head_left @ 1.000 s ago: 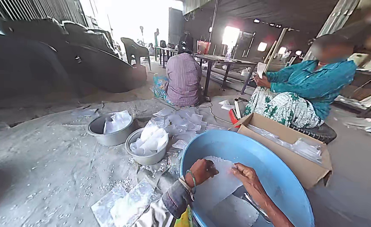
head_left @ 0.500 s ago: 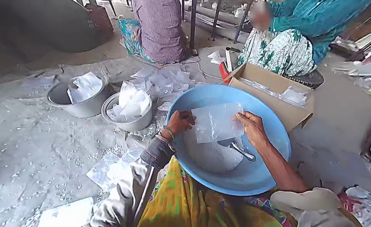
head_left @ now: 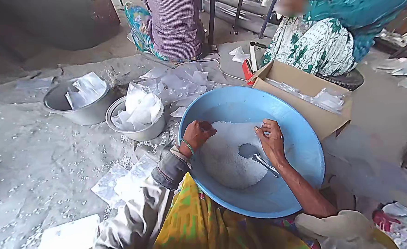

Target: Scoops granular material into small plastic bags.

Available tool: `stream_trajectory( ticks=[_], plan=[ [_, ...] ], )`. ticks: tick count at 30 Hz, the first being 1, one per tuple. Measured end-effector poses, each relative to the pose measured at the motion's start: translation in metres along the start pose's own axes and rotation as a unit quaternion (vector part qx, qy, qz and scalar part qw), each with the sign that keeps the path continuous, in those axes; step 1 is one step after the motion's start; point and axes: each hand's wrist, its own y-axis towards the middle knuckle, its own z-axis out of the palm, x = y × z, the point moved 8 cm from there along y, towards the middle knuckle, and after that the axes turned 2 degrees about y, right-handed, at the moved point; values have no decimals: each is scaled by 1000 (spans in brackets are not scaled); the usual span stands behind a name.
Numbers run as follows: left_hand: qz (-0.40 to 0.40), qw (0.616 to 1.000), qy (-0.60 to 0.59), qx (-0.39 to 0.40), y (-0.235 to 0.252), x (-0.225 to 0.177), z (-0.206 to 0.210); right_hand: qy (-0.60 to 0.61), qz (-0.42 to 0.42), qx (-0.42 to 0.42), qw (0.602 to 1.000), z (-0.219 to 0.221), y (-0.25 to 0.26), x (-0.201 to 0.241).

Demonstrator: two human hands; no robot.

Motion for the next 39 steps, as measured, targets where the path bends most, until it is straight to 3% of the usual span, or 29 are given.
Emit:
stream_trajectory(
  ticks=[5,12,14,16,19,22,27,32,39],
  plan=[
    [26,998,46,15,-5,-9,10,26,-66,46,996,19,-27,39],
    [41,989,98,-98,-16,-27,-19,-40,-277,-133,951,-2,-63,87],
    [1,994,105,-40,-16,-27,-26,-29,-316,-118,941,-4,-69,99],
    [15,997,73,6,-14,-26,-19,-10,-334,-54,941,7,-72,104],
    [66,995,40,69,-20,-37,4,36,-271,49,961,34,-73,91],
    [81,990,22,116,-27,-45,22,67,-206,63,974,40,-70,78],
    [128,985,-53,104,-26,-48,26,126,-138,58,981,33,-62,72],
    [110,980,-129,102,-26,-46,25,167,-102,93,976,36,-58,67],
    [126,982,-104,93,-29,-48,23,203,-79,109,970,37,-61,64]
  ],
)
